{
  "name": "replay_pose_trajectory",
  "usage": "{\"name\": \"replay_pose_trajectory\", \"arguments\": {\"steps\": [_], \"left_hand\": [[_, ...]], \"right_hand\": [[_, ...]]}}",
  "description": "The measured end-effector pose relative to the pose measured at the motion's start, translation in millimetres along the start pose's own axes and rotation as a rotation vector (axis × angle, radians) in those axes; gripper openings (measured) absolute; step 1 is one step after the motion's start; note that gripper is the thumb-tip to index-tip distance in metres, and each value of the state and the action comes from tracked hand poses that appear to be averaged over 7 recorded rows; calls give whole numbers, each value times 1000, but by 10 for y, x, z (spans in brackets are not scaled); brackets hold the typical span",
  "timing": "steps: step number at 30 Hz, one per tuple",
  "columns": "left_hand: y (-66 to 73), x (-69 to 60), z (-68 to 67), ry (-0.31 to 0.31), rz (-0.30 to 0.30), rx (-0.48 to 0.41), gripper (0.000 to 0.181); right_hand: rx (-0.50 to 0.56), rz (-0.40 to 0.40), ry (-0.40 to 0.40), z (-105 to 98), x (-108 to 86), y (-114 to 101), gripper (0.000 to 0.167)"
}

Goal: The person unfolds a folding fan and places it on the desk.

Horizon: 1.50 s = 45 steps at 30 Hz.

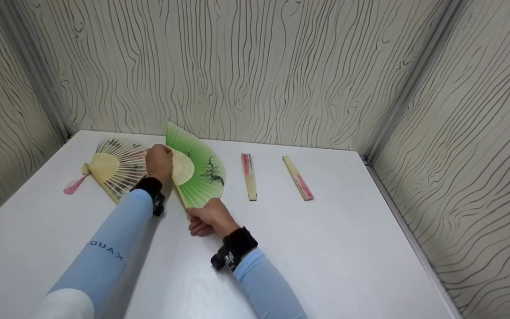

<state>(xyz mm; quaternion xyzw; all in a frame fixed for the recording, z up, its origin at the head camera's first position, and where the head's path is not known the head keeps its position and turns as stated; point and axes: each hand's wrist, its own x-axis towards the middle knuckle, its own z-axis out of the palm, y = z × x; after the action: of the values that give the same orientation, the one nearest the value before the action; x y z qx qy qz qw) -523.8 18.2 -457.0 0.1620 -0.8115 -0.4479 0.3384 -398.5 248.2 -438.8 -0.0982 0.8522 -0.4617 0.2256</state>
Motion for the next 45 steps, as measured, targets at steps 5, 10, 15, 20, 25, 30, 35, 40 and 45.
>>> {"name": "replay_pose_trajectory", "arguments": {"steps": [5,10,15,20,25,30,35,40,45], "left_hand": [[54,17,31,-18,52,56,35],[-28,76,126,-2,60,114,36],[33,22,42,-79,14,118,36],[24,-6,36,-163,-4,133,33],[90,-81,-17,-263,35,201,32],[181,-192,-97,-434,62,335,61],[85,-235,-29,-488,91,453,76],[-19,-218,25,-505,90,478,72],[-7,-197,-17,-556,93,548,79]], "right_hand": [[-180,-33,3,-26,-51,-99,27],[-505,-262,42,44,-114,-230,24],[-873,-539,-56,135,-136,-268,32],[-1038,-507,-215,153,-177,-266,59],[-1036,-428,-263,135,-217,-284,74],[-1063,-420,-258,132,-237,-288,76],[-1081,-427,-267,153,-251,-266,75],[-1085,-441,-276,164,-252,-242,75],[-1067,-442,-280,164,-262,-233,76]]}}
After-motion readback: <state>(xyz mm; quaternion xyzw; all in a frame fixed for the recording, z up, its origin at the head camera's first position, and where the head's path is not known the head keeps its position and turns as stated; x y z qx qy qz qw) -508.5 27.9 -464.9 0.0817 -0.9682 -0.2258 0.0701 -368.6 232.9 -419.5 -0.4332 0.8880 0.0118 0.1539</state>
